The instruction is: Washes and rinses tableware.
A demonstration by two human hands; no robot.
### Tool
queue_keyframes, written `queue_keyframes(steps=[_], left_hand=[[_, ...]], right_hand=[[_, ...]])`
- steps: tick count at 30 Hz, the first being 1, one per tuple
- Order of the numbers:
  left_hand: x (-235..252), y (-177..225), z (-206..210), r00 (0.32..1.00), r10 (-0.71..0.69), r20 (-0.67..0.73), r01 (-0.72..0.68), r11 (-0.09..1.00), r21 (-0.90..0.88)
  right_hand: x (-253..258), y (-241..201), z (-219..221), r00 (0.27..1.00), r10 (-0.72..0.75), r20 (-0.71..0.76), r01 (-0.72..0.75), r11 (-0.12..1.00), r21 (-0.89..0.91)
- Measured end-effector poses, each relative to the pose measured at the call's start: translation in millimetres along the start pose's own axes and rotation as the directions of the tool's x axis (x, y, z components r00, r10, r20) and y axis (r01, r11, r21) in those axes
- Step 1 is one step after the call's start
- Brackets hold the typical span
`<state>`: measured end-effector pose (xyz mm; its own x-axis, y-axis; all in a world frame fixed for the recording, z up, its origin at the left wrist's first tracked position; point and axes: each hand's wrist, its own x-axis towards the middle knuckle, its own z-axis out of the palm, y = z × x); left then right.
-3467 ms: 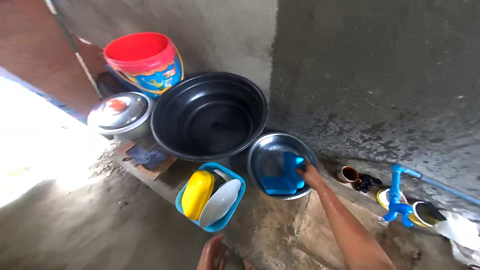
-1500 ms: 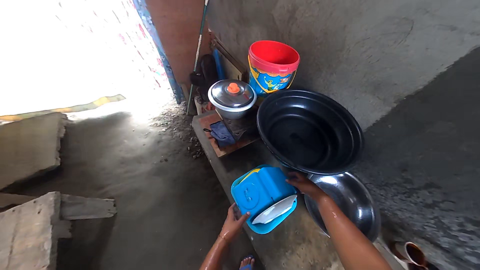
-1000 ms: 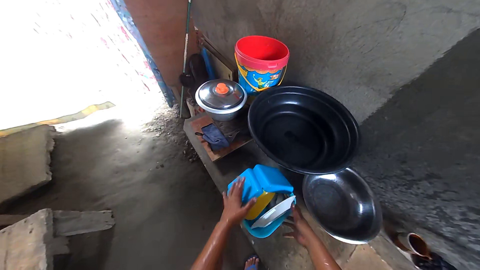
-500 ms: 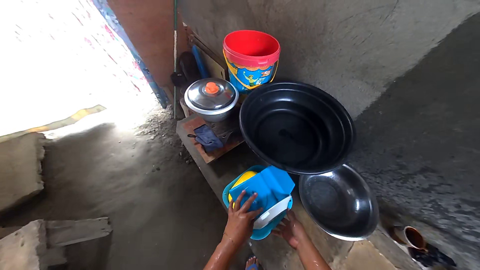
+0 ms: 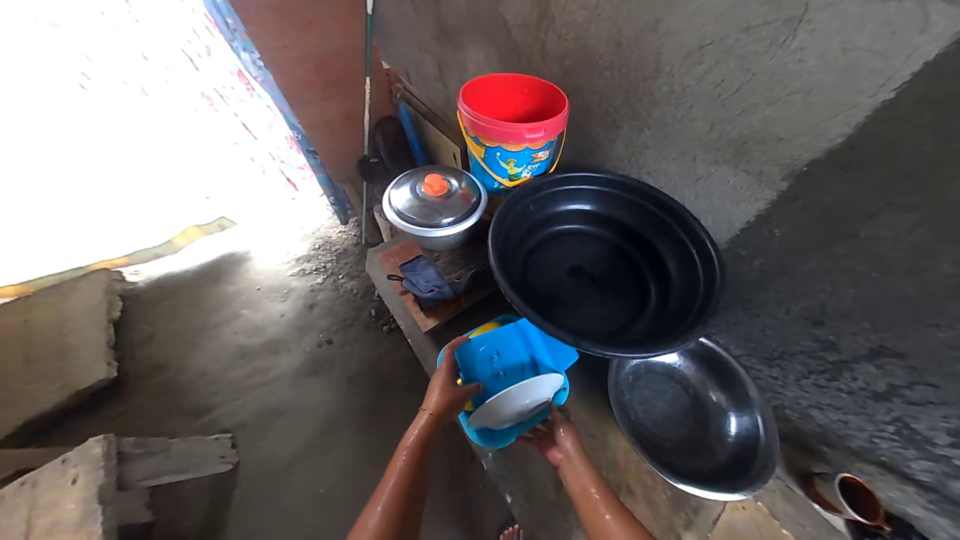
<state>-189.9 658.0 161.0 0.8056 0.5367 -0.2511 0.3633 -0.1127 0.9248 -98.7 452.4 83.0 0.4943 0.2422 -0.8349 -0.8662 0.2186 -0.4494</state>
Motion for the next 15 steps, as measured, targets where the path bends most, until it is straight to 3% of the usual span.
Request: queue_keyframes(steps=[5,10,15], left_hand=[[17,4,-40,0.997,0.013,0.074,-0.011,1.0,-0.022],[25,8,-75,0.994,0.061,0.092,-0.058,0.997,-0.044],[34,-16,-72,0.992,-0.112,0.067,0.116,0.991,-0.068]], right_hand=[[14,-4,34,0.993,0.069,-0.099,-0.072,0.997,-0.023],[23,-10,58,0.992,0.09,-0.089,-0.092,0.996,-0.022],[30,-15,72,0.991,0.103,-0.083,-0.104,0.995,-0.009]])
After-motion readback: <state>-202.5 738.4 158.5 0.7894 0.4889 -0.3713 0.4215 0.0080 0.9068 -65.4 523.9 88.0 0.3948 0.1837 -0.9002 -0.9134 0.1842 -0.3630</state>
